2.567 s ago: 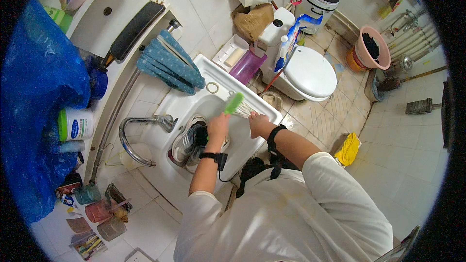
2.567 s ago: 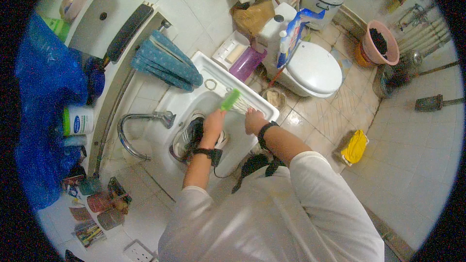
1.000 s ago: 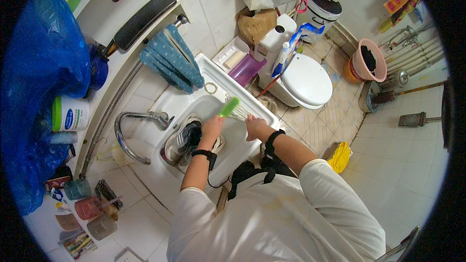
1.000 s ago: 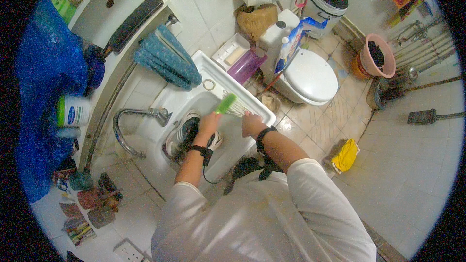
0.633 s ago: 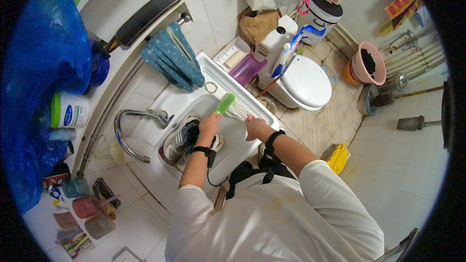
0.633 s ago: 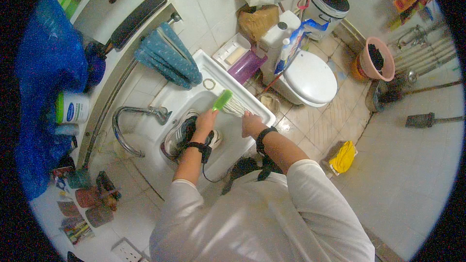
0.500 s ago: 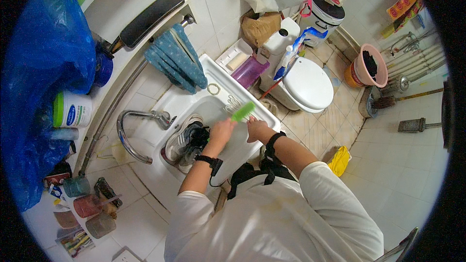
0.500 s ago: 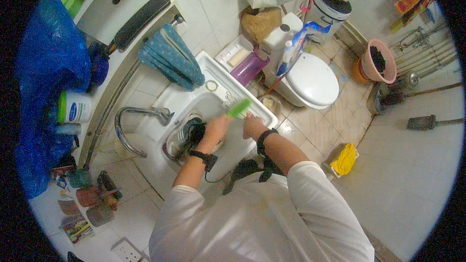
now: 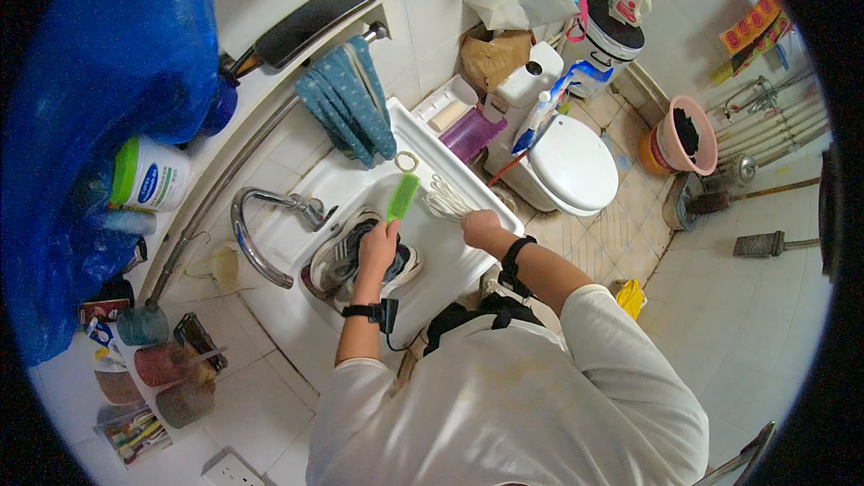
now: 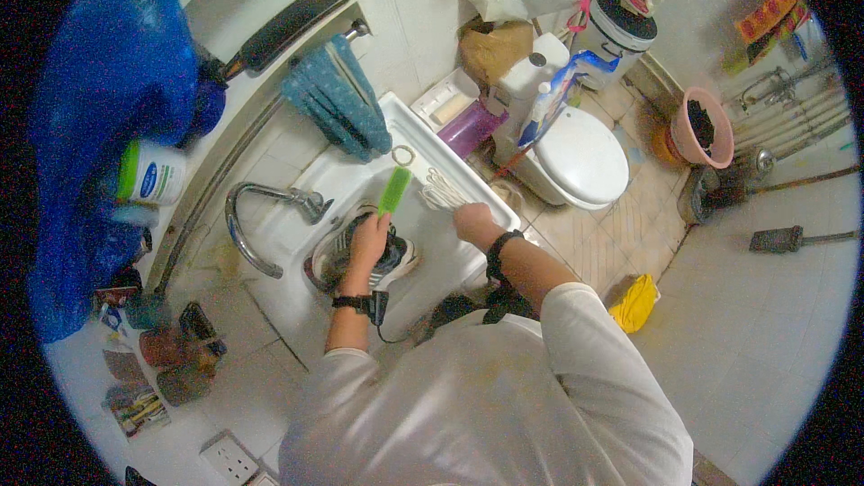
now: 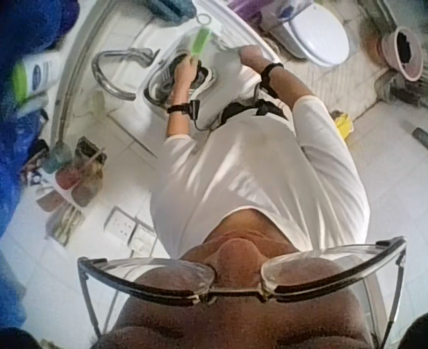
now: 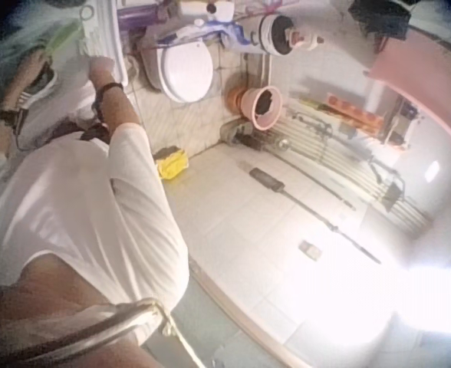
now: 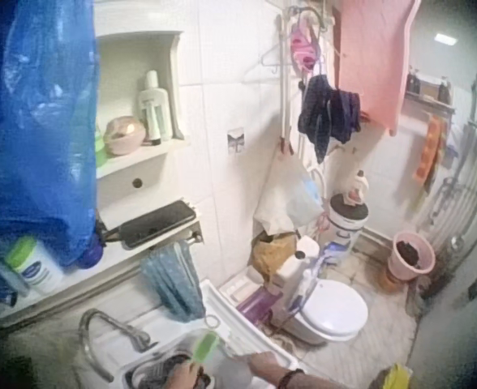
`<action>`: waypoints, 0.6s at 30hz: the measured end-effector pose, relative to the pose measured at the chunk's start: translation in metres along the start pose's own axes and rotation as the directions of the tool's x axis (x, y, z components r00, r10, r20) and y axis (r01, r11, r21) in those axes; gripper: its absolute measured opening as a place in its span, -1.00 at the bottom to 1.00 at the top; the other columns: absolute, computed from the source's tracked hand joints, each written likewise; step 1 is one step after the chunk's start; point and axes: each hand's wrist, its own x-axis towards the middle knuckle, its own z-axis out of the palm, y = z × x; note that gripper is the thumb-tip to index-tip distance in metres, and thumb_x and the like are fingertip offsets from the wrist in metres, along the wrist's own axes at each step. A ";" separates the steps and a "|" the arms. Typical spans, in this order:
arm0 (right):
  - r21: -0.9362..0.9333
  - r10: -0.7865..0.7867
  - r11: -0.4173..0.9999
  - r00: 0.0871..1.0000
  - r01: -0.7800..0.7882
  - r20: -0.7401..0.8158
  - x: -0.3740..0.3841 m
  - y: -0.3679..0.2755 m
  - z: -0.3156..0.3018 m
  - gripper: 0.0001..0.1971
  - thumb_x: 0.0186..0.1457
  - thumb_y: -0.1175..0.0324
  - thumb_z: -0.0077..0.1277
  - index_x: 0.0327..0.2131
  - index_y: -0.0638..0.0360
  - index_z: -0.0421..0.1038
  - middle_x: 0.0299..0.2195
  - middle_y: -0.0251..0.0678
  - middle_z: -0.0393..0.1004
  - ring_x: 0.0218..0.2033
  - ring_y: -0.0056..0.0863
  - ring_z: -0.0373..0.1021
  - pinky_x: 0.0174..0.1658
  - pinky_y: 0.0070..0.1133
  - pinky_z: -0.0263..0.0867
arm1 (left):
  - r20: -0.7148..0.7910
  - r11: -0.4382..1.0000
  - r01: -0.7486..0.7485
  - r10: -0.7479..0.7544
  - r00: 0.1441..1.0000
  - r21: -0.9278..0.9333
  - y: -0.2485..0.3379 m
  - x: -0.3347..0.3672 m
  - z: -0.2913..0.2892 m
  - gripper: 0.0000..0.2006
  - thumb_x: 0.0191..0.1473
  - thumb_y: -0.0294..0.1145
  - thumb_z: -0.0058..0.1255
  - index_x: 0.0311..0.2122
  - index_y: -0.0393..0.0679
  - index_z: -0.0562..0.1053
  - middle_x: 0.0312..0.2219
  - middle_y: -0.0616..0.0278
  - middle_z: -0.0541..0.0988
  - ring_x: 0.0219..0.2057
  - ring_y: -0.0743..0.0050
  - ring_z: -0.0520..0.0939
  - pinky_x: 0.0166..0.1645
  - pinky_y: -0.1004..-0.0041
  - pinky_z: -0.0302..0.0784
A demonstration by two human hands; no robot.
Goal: Cleaning a pair of shoes in a sink using a brush and soap.
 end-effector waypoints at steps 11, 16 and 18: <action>-0.109 -0.036 0.994 0.890 -0.015 -0.454 0.038 -0.041 0.014 -0.63 -0.11 0.27 0.01 -0.23 0.22 0.19 -0.31 -0.21 0.28 -0.23 -0.33 0.30 -0.33 -0.46 0.36 | 0.073 0.979 0.177 -0.171 0.983 -0.097 -0.023 -0.066 0.000 -0.59 0.09 -0.02 -0.27 -0.46 -0.24 0.34 -0.62 -0.08 0.42 -0.56 -0.11 0.44 -0.48 0.13 0.27; -0.054 -0.001 0.998 0.849 -0.033 -0.528 0.050 -0.027 0.022 -0.82 0.02 0.37 -0.21 -0.29 0.19 0.26 -0.36 -0.19 0.35 -0.32 -0.27 0.36 -0.37 -0.38 0.34 | 0.012 0.982 0.161 -0.160 0.987 -0.098 -0.055 -0.081 0.014 -0.57 0.07 0.01 -0.27 -0.42 -0.23 0.36 -0.58 -0.08 0.45 -0.52 -0.14 0.45 -0.44 0.07 0.28; 0.093 0.041 0.995 0.807 0.017 -0.589 0.051 -0.016 0.019 -0.79 0.01 0.28 -0.19 -0.39 0.22 0.30 -0.45 -0.11 0.38 -0.39 -0.17 0.37 -0.35 -0.34 0.31 | 0.032 0.976 0.168 -0.165 0.986 -0.136 -0.059 -0.082 0.013 -0.57 0.07 0.02 -0.27 -0.43 -0.22 0.36 -0.57 -0.06 0.46 -0.50 -0.13 0.45 -0.43 0.07 0.29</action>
